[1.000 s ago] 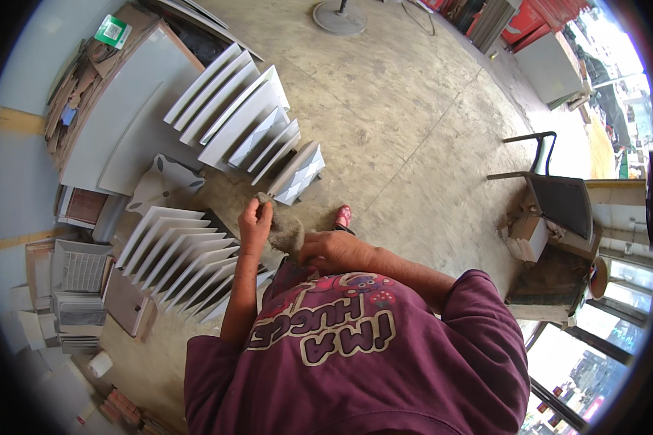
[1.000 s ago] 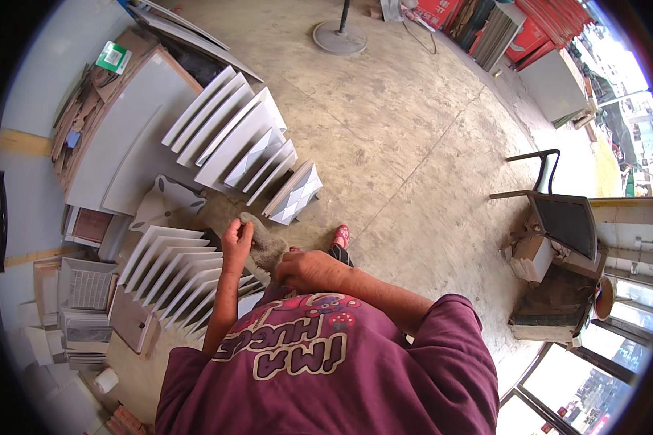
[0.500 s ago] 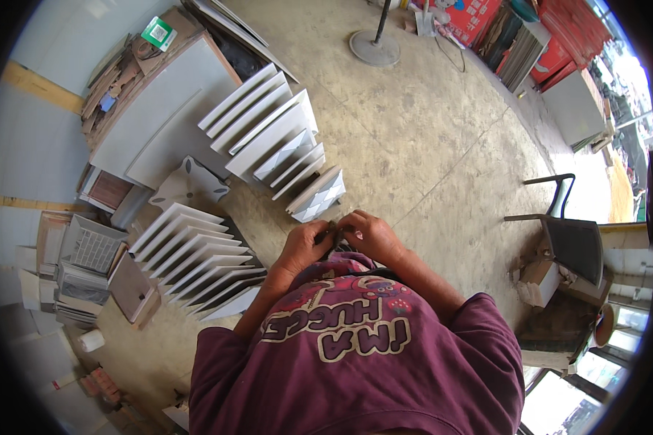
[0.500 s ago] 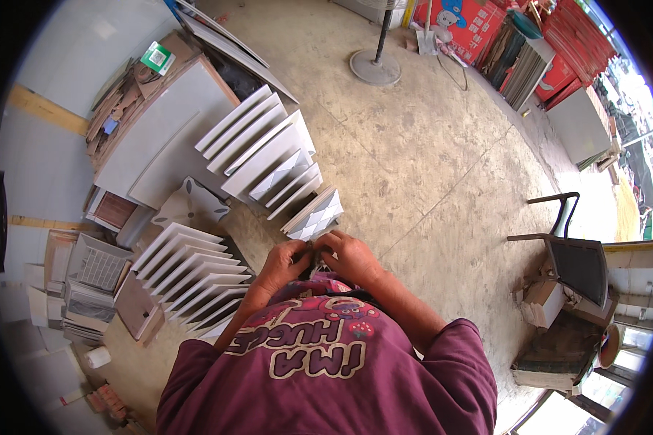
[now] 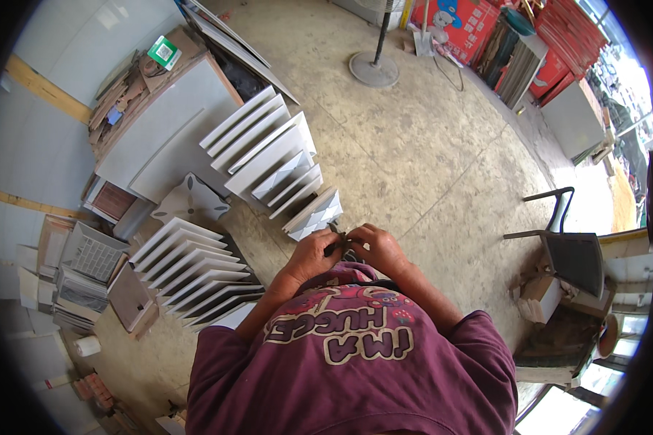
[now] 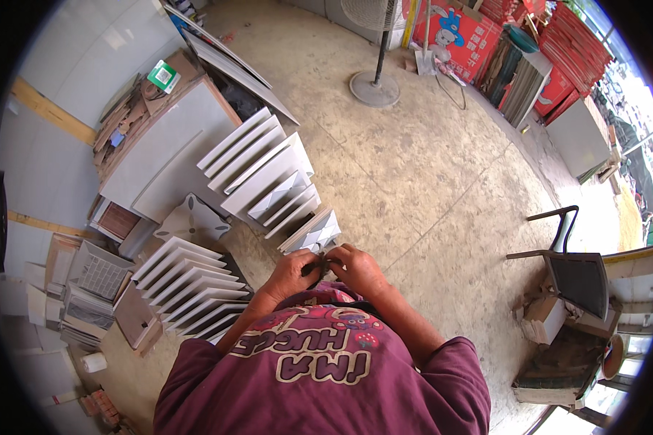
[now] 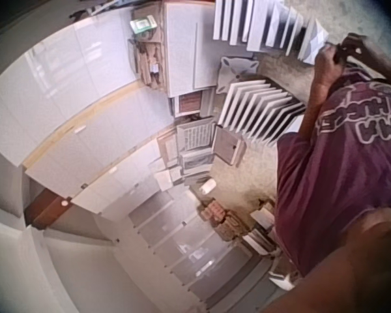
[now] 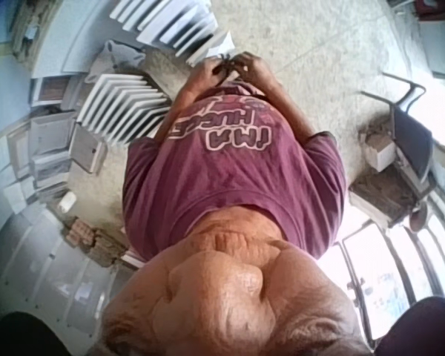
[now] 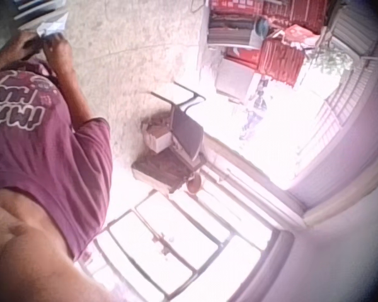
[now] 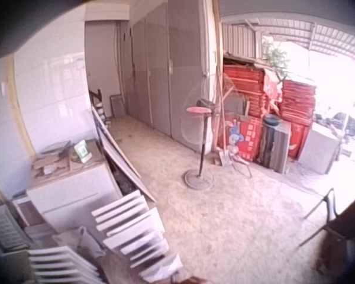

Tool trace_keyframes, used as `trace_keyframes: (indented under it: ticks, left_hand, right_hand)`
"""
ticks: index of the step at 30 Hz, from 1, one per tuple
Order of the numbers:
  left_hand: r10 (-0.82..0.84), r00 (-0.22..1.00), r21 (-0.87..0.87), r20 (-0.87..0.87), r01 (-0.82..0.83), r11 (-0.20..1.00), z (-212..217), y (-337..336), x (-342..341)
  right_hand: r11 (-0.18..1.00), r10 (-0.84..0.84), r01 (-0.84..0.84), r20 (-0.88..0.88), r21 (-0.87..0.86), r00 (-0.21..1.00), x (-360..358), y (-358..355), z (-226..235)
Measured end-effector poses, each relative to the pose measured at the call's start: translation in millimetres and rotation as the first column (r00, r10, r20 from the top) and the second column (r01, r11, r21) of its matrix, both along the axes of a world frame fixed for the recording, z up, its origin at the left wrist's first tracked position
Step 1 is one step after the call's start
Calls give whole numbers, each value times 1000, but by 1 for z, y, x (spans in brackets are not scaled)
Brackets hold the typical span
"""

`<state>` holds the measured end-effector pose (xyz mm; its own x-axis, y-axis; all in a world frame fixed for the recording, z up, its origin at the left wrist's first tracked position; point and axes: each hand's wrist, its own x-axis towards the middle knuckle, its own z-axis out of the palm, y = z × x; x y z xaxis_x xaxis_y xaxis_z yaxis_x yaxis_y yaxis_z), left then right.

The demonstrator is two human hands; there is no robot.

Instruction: The person wipes a large floor fan and then wipes several panels stacked on the floor using a cloth.

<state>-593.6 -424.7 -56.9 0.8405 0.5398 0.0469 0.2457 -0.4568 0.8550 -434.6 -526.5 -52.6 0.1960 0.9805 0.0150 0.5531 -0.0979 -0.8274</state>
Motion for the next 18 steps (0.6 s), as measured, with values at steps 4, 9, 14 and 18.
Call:
trace_keyframes:
  ticks: [4, 9, 14, 18]
  left_hand:
    - [-31, 999, 53, -18, 32, 998, -3, -2, 9]
    - [-39, 999, 95, -25, 41, 995, -1, -3, 18]
    - [-18, 1000, 151, -16, 20, 988, -3, -3, 22]
    - [-1, 1000, 112, 1, 1, 994, -1, -3, 19]
  right_hand:
    - [1000, 0, 0, 45, -12, 999, 10, -3, -2]
    - [1000, 5, -4, 23, -28, 1000, 20, -4, 1]
    - [999, 12, -11, -44, 33, 999, 24, -1, 7]
    - [1000, 15, -16, -27, -16, 1000, 22, 0, 6]
